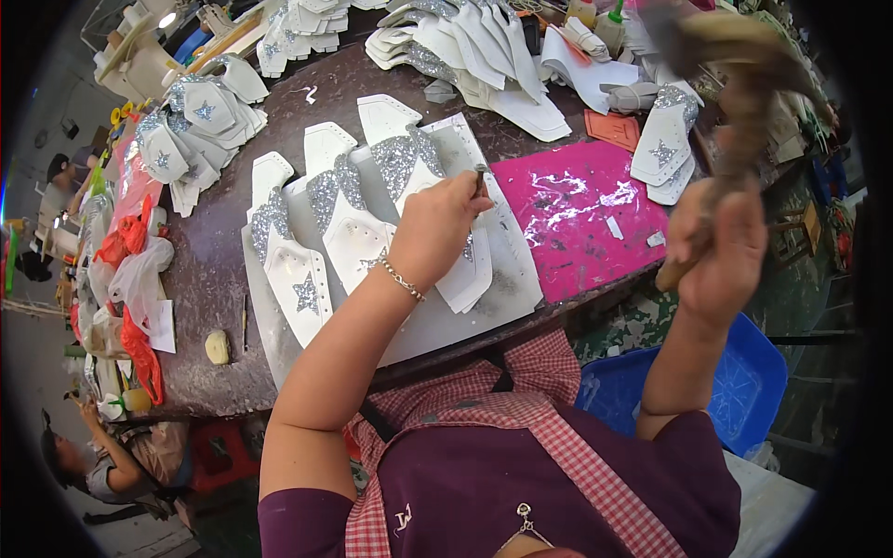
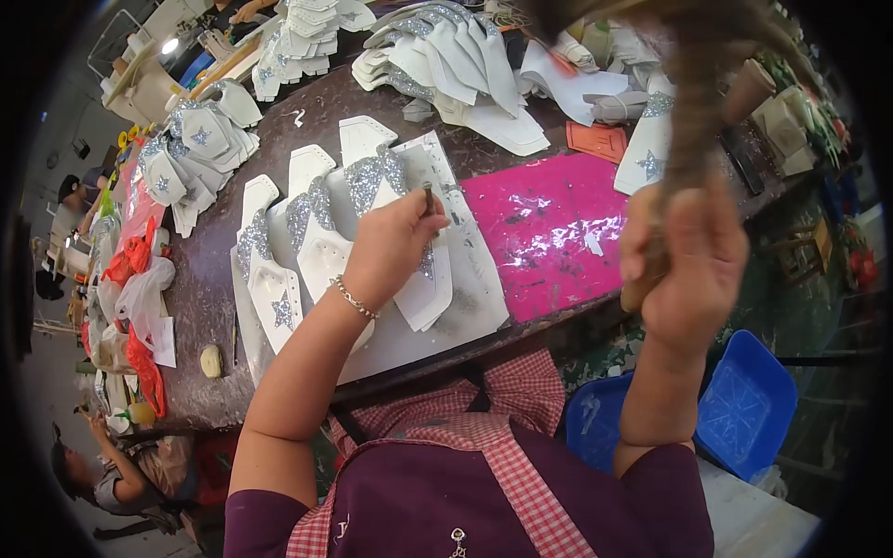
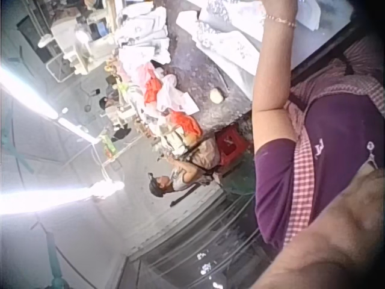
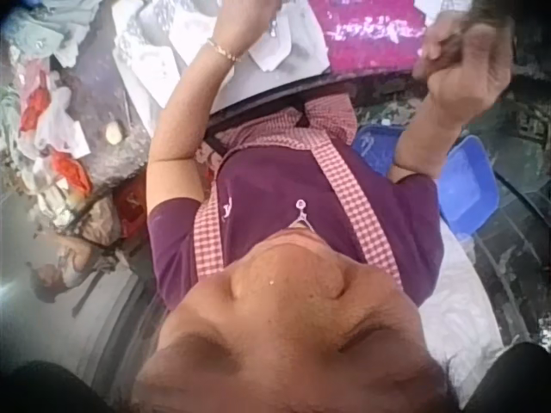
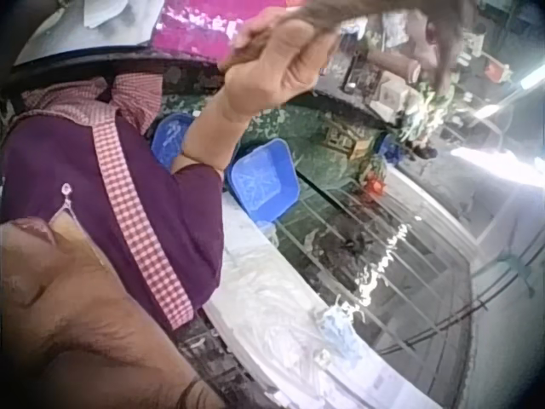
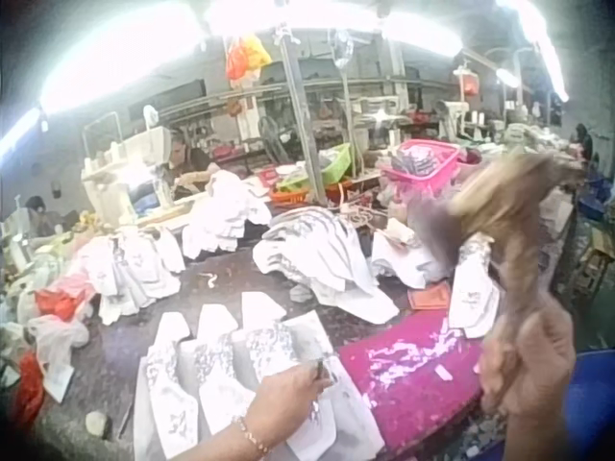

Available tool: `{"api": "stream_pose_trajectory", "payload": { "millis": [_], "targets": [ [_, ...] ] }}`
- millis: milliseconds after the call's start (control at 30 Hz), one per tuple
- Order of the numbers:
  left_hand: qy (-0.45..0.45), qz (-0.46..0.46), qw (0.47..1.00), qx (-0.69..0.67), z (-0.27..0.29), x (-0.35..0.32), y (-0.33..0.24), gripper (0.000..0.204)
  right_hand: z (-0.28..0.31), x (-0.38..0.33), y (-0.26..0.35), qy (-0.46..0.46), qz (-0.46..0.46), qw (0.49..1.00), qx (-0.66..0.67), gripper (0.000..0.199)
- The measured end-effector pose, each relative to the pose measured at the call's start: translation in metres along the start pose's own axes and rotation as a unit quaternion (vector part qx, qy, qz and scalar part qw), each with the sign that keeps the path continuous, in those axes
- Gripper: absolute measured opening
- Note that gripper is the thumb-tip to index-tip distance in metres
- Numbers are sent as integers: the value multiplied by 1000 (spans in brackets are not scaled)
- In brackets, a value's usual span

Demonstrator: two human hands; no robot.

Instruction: The person uses a hammer and a small metal punch to drive fasteners into white shoe uppers with silver glitter and star decorations. They repeatedly position the punch on marked spots and strike it, then move the uppers and continue the process across multiple units.

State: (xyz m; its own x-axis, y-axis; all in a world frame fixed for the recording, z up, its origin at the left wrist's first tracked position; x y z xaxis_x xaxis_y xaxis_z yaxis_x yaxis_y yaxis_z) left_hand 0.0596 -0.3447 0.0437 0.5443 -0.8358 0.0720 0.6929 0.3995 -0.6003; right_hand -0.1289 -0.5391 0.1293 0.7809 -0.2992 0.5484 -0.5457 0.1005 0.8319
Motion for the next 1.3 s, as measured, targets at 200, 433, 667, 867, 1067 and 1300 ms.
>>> {"api": "stream_pose_trajectory", "payload": {
  "millis": [200, 433, 667, 867, 1067, 1300],
  "targets": [
    [-14, -30, 998, 46, -2, -2, -6, 15, -17, 8, -11, 103, 11, 943, -318, 38],
    [-91, 64, 976, -185, -14, -12, 7, 15, -4, -10, -16, 92, -213, 929, -288, 35],
    [-36, 60, 988, -135, -9, -22, 8, 14, 0, -38, -29, 59, -254, 944, -202, 37],
    [-32, 39, 992, -118, -10, -21, 7, 17, -3, -37, -34, 66, -266, 941, -201, 39],
    [-14, -1, 1000, -10, -4, -19, -6, 13, -1, -13, -18, 0, -68, 996, -65, 46],
    [-8, -32, 998, 62, -8, -18, -11, 15, -19, -4, -15, 133, 7, 935, -327, 42]
  ]
}}
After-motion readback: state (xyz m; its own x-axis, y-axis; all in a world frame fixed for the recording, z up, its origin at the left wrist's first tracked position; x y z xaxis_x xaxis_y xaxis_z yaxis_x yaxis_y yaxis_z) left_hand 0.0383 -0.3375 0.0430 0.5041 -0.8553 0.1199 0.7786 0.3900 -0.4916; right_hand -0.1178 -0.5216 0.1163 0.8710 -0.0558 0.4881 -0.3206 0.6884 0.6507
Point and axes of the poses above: each hand's wrist, its own x-axis towards the middle knuckle, its own z-axis out of the back of the hand, y = z × x, the point moved 2 cm from there along x, towards the middle knuckle, and after that the axes turned 14 degrees about y, right-handed, at the moved point
